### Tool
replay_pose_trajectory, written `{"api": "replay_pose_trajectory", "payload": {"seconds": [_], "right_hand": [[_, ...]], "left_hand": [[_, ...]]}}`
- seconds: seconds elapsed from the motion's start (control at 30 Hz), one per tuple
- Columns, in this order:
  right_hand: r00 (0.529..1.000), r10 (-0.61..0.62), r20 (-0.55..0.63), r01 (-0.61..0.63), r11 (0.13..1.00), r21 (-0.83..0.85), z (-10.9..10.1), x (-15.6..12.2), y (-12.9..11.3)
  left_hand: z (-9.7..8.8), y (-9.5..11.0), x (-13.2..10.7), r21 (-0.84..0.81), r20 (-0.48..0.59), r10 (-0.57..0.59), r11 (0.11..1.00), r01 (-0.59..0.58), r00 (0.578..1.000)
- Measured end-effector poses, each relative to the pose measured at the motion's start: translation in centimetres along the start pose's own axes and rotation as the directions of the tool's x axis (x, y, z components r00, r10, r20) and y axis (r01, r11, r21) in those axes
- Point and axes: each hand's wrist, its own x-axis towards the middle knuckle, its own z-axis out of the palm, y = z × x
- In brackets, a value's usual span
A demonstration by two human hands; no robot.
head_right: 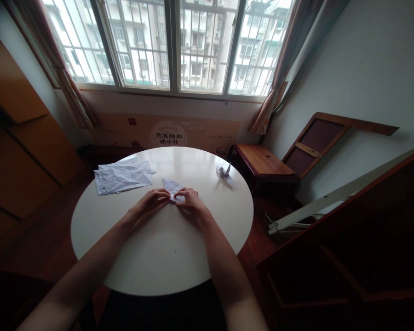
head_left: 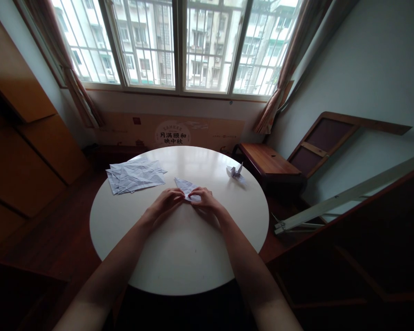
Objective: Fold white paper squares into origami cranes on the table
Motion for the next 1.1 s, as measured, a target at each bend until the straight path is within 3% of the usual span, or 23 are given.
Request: {"api": "replay_pose_trajectory", "payload": {"seconds": [0.2, 0.4, 0.67, 1.1], "right_hand": [[0.997, -0.027, -0.066, 0.032, 0.996, 0.081, 0.1, 0.1, -0.2], [0.995, 0.014, -0.096, -0.002, 0.992, 0.124, 0.1, 0.2, -0.1], [0.995, 0.091, -0.049, -0.093, 0.995, -0.033, 0.0, 0.4, 0.6], [0.993, 0.108, -0.052, -0.101, 0.986, 0.134, -0.1, 0.2, 0.3]], "left_hand": [[0.2, 0.2, 0.1, 0.102, -0.001, 0.026, 0.994, -0.026, 1.000], [0.3, -0.5, -0.1, 0.279, -0.028, -0.062, 0.958, 0.067, 0.998], [0.4, -0.3, 0.0, 0.307, -0.091, -0.201, 0.926, 0.219, 0.975], [0.8, -0.7, 0.3, 0.298, -0.039, -0.128, 0.945, 0.133, 0.991]]}}
